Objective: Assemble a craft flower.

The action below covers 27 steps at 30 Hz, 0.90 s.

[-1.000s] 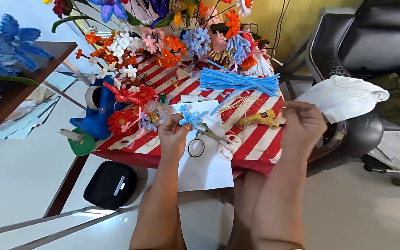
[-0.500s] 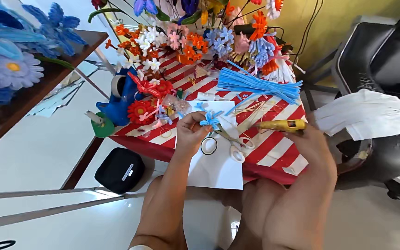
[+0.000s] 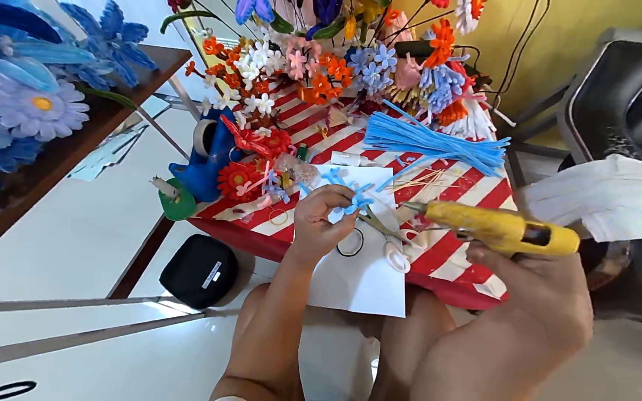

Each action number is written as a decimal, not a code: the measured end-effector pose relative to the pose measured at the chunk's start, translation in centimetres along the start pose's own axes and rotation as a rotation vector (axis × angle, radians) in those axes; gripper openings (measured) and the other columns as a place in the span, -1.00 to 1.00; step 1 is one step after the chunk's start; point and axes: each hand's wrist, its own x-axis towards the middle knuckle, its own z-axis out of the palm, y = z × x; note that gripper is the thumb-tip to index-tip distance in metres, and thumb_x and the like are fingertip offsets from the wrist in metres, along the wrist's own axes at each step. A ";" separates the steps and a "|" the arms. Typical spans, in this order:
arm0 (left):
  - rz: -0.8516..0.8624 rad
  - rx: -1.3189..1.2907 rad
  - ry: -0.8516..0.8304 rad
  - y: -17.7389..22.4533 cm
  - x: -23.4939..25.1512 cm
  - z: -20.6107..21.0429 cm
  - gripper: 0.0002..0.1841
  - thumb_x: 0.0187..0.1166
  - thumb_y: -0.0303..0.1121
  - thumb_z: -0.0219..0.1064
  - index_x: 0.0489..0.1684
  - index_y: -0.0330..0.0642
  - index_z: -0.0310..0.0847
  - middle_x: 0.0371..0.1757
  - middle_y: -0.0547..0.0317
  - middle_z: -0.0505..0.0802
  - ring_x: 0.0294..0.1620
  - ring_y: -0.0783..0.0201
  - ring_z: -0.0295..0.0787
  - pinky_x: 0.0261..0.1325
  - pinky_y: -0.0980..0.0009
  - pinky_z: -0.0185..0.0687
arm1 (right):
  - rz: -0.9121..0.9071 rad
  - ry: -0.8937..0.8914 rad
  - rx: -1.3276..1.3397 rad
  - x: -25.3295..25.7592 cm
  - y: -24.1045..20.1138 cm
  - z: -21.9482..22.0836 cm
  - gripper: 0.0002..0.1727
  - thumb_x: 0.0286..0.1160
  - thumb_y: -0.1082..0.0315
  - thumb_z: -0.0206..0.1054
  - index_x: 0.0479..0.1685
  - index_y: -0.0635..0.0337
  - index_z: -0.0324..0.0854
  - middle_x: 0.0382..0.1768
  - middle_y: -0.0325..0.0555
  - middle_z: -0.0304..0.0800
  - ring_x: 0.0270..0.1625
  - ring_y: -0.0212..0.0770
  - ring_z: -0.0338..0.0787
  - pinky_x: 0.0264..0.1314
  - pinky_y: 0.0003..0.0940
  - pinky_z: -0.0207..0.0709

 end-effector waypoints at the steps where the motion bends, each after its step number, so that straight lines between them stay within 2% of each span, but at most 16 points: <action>1: 0.006 0.009 -0.001 0.0 0.0 -0.1 -0.84 0.44 -0.54 0.47 -0.14 -0.06 0.76 0.01 0.42 0.86 0.00 0.58 0.80 0.06 0.55 0.80 | -0.004 -0.019 0.010 0.2 0.0 0.6 -0.59 0.36 0.22 0.61 0.21 -0.33 0.72 0.06 -0.63 0.88 -0.04 -0.56 0.86 0.02 -0.54 0.79; 4: -0.044 -0.038 0.012 0.0 0.1 -0.3 -0.82 0.45 -0.53 0.49 -0.12 -0.01 0.80 0.02 0.45 0.87 0.01 0.58 0.81 0.07 0.54 0.81 | 0.001 -0.029 0.005 0.8 -0.3 2.5 -0.58 0.31 0.29 0.61 0.18 -0.24 0.73 0.07 -0.63 0.88 0.05 -0.55 0.85 0.14 -0.51 0.79; 8: -0.137 -0.133 0.064 0.1 0.0 -0.4 -0.79 0.41 -0.53 0.52 -0.14 0.05 0.84 0.02 0.50 0.87 0.01 0.58 0.81 0.07 0.54 0.80 | -0.002 -0.054 -0.066 1.0 -0.7 4.1 -0.61 0.38 0.34 0.55 0.21 -0.04 0.68 0.07 -0.54 0.88 0.10 -0.53 0.85 0.22 -0.48 0.78; 11: -0.047 -0.027 0.054 0.1 0.2 -0.5 -0.82 0.41 -0.57 0.49 -0.18 -0.03 0.79 0.00 0.41 0.86 0.02 0.55 0.80 0.06 0.53 0.80 | 0.000 -0.064 -0.163 0.7 -1.3 4.4 -0.63 0.43 0.30 0.50 0.19 0.18 0.65 0.03 -0.42 0.87 0.06 -0.57 0.83 0.19 -0.55 0.77; 16: 0.185 0.312 0.040 0.5 0.4 -1.0 -0.93 0.45 -0.54 0.44 -0.28 -0.26 0.65 -0.03 0.15 0.85 0.01 0.45 0.82 0.04 0.51 0.80 | -0.018 -0.081 -0.214 0.2 -2.2 3.6 -0.64 0.52 0.20 0.48 0.22 0.10 0.65 0.07 -0.44 0.86 0.08 -0.59 0.82 0.20 -0.58 0.75; 18: 0.223 0.357 0.035 0.6 0.3 -1.0 -0.93 0.45 -0.55 0.44 -0.30 -0.28 0.64 -0.03 0.12 0.85 0.01 0.42 0.82 0.04 0.51 0.80 | -0.030 -0.091 -0.204 0.1 -2.3 3.5 -0.65 0.53 0.19 0.47 0.22 0.07 0.65 0.08 -0.46 0.85 0.09 -0.59 0.82 0.20 -0.58 0.75; 24: 0.271 0.424 0.012 0.8 0.3 -0.7 -0.91 0.43 -0.57 0.44 -0.32 -0.27 0.61 -0.06 0.08 0.86 -0.01 0.38 0.82 0.07 0.51 0.78 | -0.035 -0.099 -0.222 0.1 -2.1 3.5 -0.63 0.52 0.24 0.46 0.24 0.16 0.64 0.08 -0.40 0.86 0.09 -0.60 0.81 0.21 -0.59 0.74; 27: 0.278 0.426 0.003 0.7 0.3 -0.6 -0.91 0.42 -0.59 0.44 -0.30 -0.29 0.62 -0.05 0.05 0.86 0.01 0.37 0.83 0.10 0.50 0.78 | -0.034 -0.085 -0.218 0.0 -2.2 3.5 -0.63 0.54 0.21 0.46 0.24 0.12 0.64 0.08 -0.43 0.86 0.09 -0.59 0.82 0.22 -0.58 0.74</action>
